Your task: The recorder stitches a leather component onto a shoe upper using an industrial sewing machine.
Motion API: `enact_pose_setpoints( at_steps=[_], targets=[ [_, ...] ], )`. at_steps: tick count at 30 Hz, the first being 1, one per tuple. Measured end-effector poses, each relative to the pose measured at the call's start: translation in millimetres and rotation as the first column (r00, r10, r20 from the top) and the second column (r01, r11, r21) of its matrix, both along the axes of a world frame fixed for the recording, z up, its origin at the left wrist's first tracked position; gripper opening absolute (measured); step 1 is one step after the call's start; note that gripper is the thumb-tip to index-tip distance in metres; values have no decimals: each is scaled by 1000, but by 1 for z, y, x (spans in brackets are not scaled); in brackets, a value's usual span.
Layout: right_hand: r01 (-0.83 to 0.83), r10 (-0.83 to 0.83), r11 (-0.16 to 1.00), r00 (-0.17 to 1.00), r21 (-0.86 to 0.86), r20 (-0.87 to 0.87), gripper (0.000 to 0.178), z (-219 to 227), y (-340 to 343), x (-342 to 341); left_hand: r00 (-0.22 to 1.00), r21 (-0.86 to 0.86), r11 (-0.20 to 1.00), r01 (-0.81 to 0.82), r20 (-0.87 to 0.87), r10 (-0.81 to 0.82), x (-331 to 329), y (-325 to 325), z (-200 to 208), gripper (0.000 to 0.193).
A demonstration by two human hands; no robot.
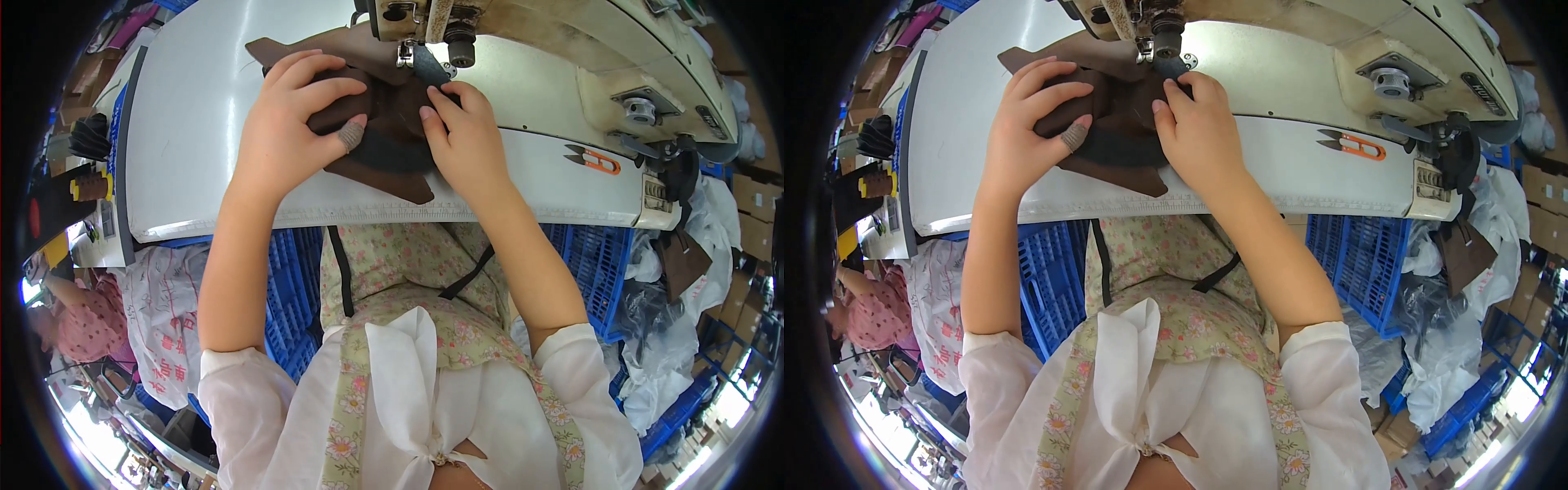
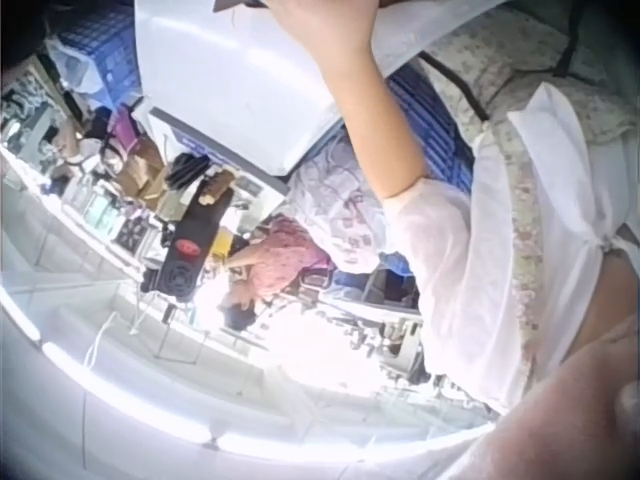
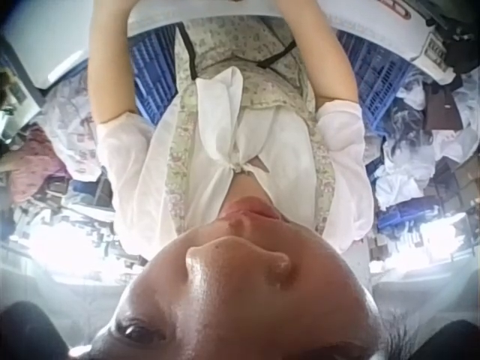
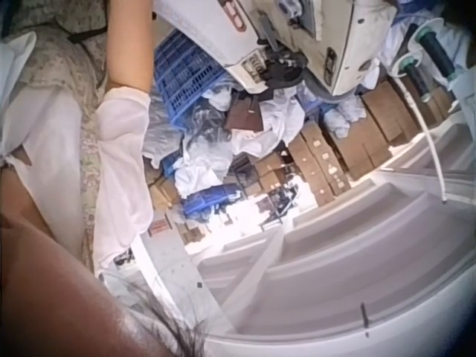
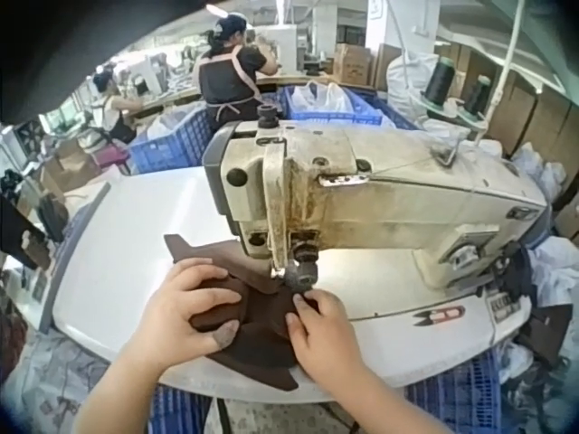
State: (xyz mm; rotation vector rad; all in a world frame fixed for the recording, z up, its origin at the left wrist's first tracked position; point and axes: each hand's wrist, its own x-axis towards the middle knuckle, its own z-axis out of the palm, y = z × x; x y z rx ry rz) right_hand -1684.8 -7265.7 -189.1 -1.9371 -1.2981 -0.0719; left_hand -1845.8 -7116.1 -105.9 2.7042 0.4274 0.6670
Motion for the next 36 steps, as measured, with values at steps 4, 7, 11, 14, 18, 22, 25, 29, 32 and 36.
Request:
enact_pose_setpoints(
  at_steps=[4, 7, 11, 14, 18, 22, 25, 29, 32, 36],
  targets=[
    [5, -5, 1000, 1000, -1, -8, 34, 0, 4, -6, 1000, 0, 1000, 29, -12, -29, -1, 13, -1, 33],
    [11, -11, 1000, 1000, 4, -4, 36, 0, 7, -12, 998, -43, 997, 60, -24, -61, -1, 25, 0, 33],
    [12, -12, 1000, 1000, 0, -17, 38, 1, 5, -16, 996, -17, 996, 84, -38, -84, 0, 32, 1, 32],
    [3, -4, 1000, 1000, -10, -6, 40, 3, 7, -17, 993, -12, 994, 109, -47, -109, 0, 39, 2, 32],
    [3, -3, 1000, 1000, -12, 27, 41, 2, 9, -20, 986, -15, 988, 153, -56, -154, 1, 51, 1, 32],
    [5, -5, 1000, 999, -9, 31, 44, -1, 12, -21, 978, -58, 978, 199, -55, -202, 5, 63, -1, 31],
    [-4, 6, 999, 999, -34, 42, 48, 2, 12, -23, 965, -53, 968, 247, -77, -251, 5, 71, 4, 32],
    [-86, 82, 991, 996, -98, -41, 51, 13, -1, -9, 969, -75, 974, 216, -105, -223, 3, 64, 16, 35],
    [-288, 281, 954, 956, -80, -85, 50, 16, -17, 20, 978, 286, 951, 113, -200, -56, 5, 25, 29, 39],
    [-407, 402, 906, 913, -112, -70, 49, 18, -20, 33, 961, 437, 877, 197, -263, -85, 25, -39, 12, 22]
  ],
)
